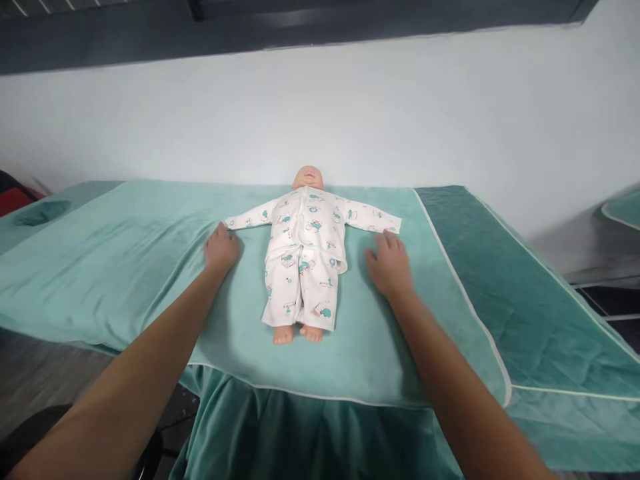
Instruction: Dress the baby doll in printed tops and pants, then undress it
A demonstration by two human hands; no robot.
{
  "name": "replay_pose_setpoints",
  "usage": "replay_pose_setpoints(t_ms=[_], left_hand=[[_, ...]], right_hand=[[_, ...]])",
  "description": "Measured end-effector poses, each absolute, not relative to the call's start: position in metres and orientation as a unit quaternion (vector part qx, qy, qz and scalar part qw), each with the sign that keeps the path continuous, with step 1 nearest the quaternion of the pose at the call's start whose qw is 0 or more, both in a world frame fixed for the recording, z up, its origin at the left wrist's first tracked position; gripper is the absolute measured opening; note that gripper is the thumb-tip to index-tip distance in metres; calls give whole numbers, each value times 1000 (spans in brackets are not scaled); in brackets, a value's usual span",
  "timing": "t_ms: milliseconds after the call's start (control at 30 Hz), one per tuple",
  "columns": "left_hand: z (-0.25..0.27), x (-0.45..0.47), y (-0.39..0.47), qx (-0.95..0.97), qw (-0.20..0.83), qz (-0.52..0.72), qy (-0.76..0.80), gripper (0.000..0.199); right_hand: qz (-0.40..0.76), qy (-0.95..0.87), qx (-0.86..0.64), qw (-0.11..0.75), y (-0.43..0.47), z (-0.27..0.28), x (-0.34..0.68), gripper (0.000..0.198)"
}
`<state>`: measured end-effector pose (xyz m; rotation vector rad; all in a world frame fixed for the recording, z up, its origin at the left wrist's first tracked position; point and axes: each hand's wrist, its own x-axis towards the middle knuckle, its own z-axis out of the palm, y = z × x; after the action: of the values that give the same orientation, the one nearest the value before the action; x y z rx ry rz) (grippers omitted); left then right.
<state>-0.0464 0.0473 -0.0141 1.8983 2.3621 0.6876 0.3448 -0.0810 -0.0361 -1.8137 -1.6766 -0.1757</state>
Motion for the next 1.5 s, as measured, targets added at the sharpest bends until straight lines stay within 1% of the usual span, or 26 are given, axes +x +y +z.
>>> replay_pose_setpoints(t_ms=[100, 133, 167, 200, 267, 367, 433, 500, 600, 700, 867, 933, 1000, 1067, 1200, 1333, 1433, 1500], left_hand=[[-14, -44, 33, 633, -2, 211, 745, 59], [-15, -43, 30, 640, -9, 205, 740, 58], [-15, -44, 27, 646, -15, 200, 736, 57], [-15, -44, 24, 650, -20, 196, 734, 57], [-15, -45, 18, 655, -25, 194, 730, 55], [-13, -47, 9, 667, -29, 193, 719, 49], [-13, -48, 2, 674, -28, 193, 712, 46], [-12, -50, -4, 678, -27, 195, 708, 46], [-13, -52, -10, 680, -23, 196, 706, 46], [-12, -53, -14, 680, -21, 197, 706, 45], [-10, -52, -16, 677, -16, 203, 707, 44], [-10, -51, -16, 674, -15, 207, 709, 43], [-10, -51, -15, 672, -17, 211, 710, 43], [-11, -52, -15, 670, -20, 213, 710, 43], [-13, -52, -14, 669, -23, 215, 711, 42], [-14, -53, -15, 668, -25, 217, 711, 41], [-15, -53, -15, 667, -24, 219, 711, 41], [-15, -53, -15, 667, -22, 221, 711, 42]], right_hand=[[-7, -700, -573, 426, -125, -20, 299, 28], [17, -715, -538, 446, -141, -12, 282, 24], [43, -731, -514, 446, -157, -3, 265, 21], [60, -756, -495, 424, -172, 6, 250, 21], [68, -806, -480, 341, -196, 21, 223, 20], [18, -826, -507, 246, -213, 33, 197, 20], [-18, -813, -543, 210, -215, 32, 187, 16], [-48, -794, -572, 198, -211, 26, 180, 14], [-68, -773, -592, 219, -202, 14, 173, 15], [-49, -762, -592, 259, -195, 7, 170, 14], [80, -731, -554, 390, -196, 23, 175, 13], [120, -716, -540, 427, -200, 36, 178, 13], [128, -715, -532, 434, -203, 44, 181, 12], [114, -727, -530, 421, -204, 44, 183, 13], [82, -758, -527, 375, -211, 26, 187, 11], [53, -779, -514, 355, -223, 12, 190, 10], [69, -773, -506, 376, -232, 8, 194, 15], [106, -734, -528, 414, -236, 6, 201, 22]])
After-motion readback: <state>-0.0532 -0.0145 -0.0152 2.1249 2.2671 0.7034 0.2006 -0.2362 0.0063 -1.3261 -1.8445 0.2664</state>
